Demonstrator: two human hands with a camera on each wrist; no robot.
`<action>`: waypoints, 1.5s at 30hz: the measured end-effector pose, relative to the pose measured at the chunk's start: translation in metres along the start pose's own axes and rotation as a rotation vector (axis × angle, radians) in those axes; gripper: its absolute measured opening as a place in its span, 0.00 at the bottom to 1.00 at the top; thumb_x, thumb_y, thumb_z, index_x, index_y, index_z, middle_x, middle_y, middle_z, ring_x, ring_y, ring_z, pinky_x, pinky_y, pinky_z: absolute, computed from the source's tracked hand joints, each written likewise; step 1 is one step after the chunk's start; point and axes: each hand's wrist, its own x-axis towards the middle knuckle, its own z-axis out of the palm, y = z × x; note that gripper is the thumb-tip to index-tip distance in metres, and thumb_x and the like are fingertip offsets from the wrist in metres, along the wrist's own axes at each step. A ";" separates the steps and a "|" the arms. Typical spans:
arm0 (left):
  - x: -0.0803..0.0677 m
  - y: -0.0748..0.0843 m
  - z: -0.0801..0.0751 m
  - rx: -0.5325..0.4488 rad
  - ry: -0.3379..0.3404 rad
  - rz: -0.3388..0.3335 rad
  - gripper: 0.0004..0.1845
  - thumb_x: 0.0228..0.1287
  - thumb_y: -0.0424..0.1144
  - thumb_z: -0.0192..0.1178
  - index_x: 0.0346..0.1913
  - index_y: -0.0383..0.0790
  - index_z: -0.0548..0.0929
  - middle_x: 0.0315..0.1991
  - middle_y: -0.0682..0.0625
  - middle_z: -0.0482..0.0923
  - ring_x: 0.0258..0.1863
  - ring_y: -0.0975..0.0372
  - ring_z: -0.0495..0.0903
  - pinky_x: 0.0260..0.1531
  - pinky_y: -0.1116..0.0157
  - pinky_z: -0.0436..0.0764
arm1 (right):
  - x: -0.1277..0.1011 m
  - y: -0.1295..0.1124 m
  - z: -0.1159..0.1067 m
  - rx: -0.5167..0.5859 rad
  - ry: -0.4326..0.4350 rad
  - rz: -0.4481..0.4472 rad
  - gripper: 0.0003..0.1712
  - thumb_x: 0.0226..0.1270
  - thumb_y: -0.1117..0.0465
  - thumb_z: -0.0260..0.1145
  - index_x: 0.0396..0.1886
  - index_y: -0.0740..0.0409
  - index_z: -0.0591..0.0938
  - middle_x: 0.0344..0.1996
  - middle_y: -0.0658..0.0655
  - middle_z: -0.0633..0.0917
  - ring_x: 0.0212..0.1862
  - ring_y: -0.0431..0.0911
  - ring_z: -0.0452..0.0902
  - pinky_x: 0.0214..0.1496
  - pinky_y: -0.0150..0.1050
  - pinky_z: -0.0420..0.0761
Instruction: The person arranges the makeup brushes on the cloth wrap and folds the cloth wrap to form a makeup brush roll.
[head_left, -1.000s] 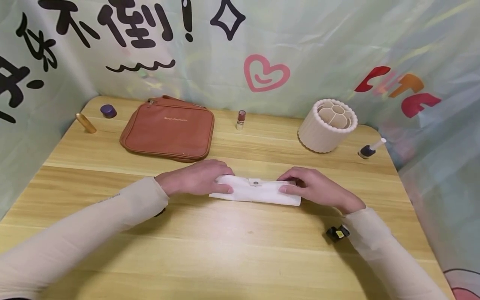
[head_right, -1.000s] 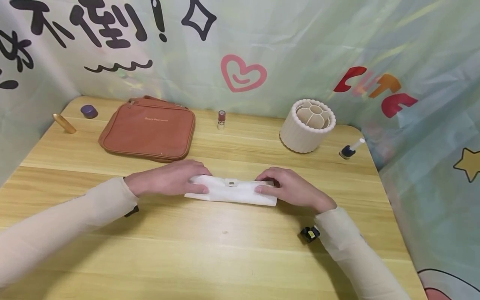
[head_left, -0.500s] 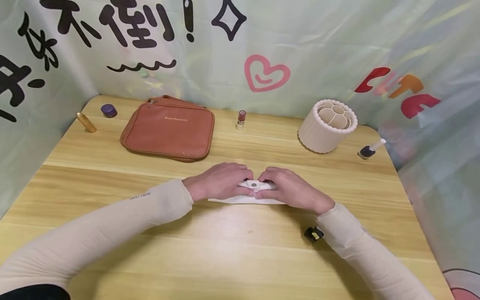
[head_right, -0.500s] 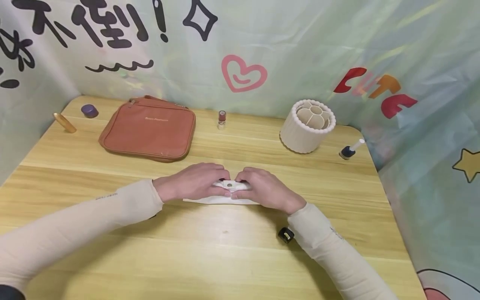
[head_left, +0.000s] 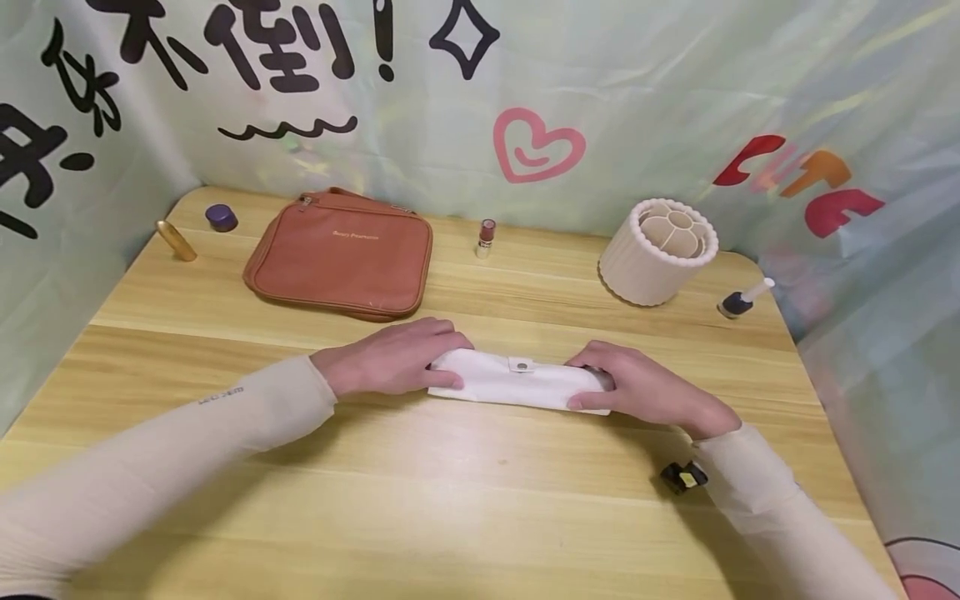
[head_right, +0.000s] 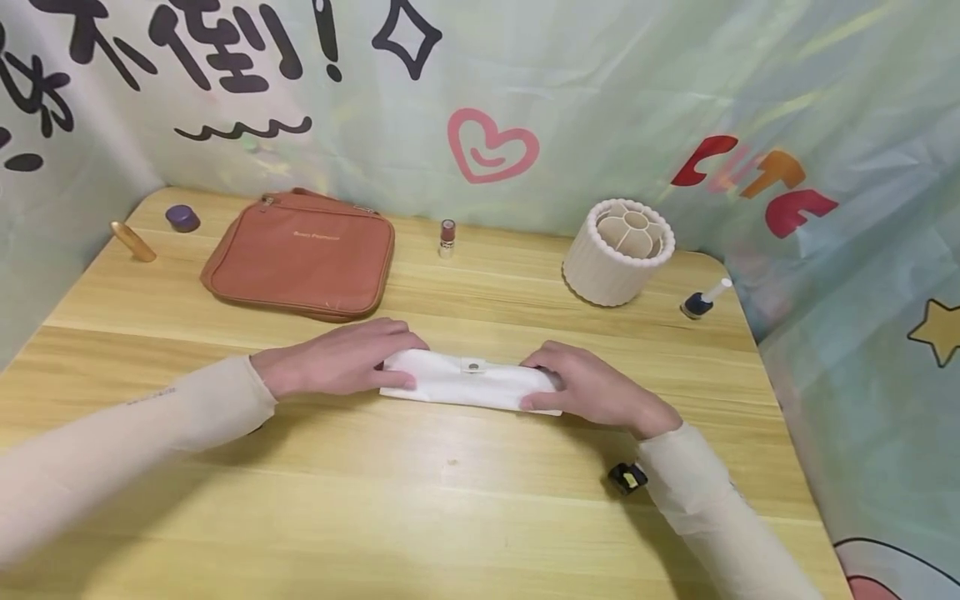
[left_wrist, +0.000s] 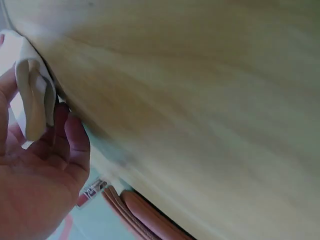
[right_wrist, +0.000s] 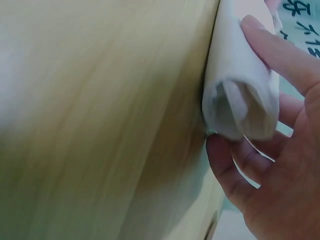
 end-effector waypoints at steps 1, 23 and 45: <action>-0.002 -0.001 -0.001 0.018 0.000 0.017 0.26 0.77 0.54 0.68 0.71 0.49 0.81 0.55 0.54 0.81 0.48 0.61 0.75 0.48 0.62 0.78 | -0.003 0.002 -0.001 0.001 0.001 0.004 0.21 0.68 0.47 0.81 0.56 0.48 0.89 0.46 0.44 0.85 0.45 0.41 0.76 0.49 0.35 0.76; 0.030 0.014 -0.004 -0.160 -0.092 -0.231 0.10 0.78 0.51 0.68 0.47 0.49 0.87 0.39 0.55 0.84 0.40 0.61 0.78 0.45 0.62 0.77 | 0.012 0.000 0.011 0.126 0.059 0.067 0.07 0.81 0.50 0.70 0.43 0.47 0.88 0.37 0.45 0.86 0.40 0.42 0.78 0.46 0.33 0.78; 0.000 0.001 -0.015 -0.293 -0.107 -0.300 0.07 0.77 0.45 0.69 0.45 0.46 0.85 0.33 0.56 0.80 0.34 0.64 0.75 0.44 0.64 0.74 | -0.013 0.028 -0.010 0.231 -0.019 0.142 0.06 0.80 0.54 0.71 0.43 0.49 0.90 0.36 0.47 0.87 0.41 0.42 0.76 0.44 0.32 0.76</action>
